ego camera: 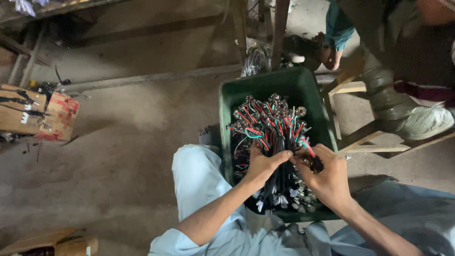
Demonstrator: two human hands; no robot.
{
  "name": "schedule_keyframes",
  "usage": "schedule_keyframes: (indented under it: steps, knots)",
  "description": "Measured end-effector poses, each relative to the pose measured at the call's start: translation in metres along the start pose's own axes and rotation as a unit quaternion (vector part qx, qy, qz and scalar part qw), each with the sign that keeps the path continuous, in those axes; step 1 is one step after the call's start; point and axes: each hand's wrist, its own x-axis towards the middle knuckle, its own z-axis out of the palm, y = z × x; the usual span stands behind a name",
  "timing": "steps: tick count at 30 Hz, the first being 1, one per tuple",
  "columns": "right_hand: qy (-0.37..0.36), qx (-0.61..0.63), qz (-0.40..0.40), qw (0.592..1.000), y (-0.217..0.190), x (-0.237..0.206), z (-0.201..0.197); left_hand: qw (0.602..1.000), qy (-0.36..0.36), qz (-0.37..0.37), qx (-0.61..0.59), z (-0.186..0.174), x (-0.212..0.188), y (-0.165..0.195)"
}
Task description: The person gathers wire harnesses with black cables and colored wires from a green bin, aligns and bundles them together by hand, and places the finished bundles onto a nearby work table. They repeatedly pull loose harnesses from the bin and sort them into grouped bunches.
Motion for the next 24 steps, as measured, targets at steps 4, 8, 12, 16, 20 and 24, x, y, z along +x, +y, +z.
schedule_keyframes:
  steps: [4,8,12,16,20,24]
  knots:
    - [-0.031,-0.046,-0.063,0.996,0.003,0.001,-0.001,1.000,0.011,0.005,0.000,0.000,0.000,0.002]
    - [0.013,0.001,-0.041,0.999,0.015,0.010,-0.014,1.000,0.002,0.007,0.028,0.001,-0.002,0.000]
    - [0.031,0.062,0.110,0.992,0.032,0.023,-0.029,0.998,-0.055,-0.020,0.019,-0.001,-0.001,-0.006]
    - [0.069,0.106,0.091,0.988,0.048,0.033,-0.037,0.985,-0.137,-0.101,0.014,-0.006,-0.002,-0.007]
    - [0.099,0.112,0.106,0.983,0.064,0.043,-0.044,0.960,-0.131,-0.234,-0.080,-0.006,-0.001,0.001]
    - [0.022,0.061,0.064,0.996,0.075,0.052,-0.055,0.930,-0.195,-0.262,-0.170,-0.007,0.000,0.012]
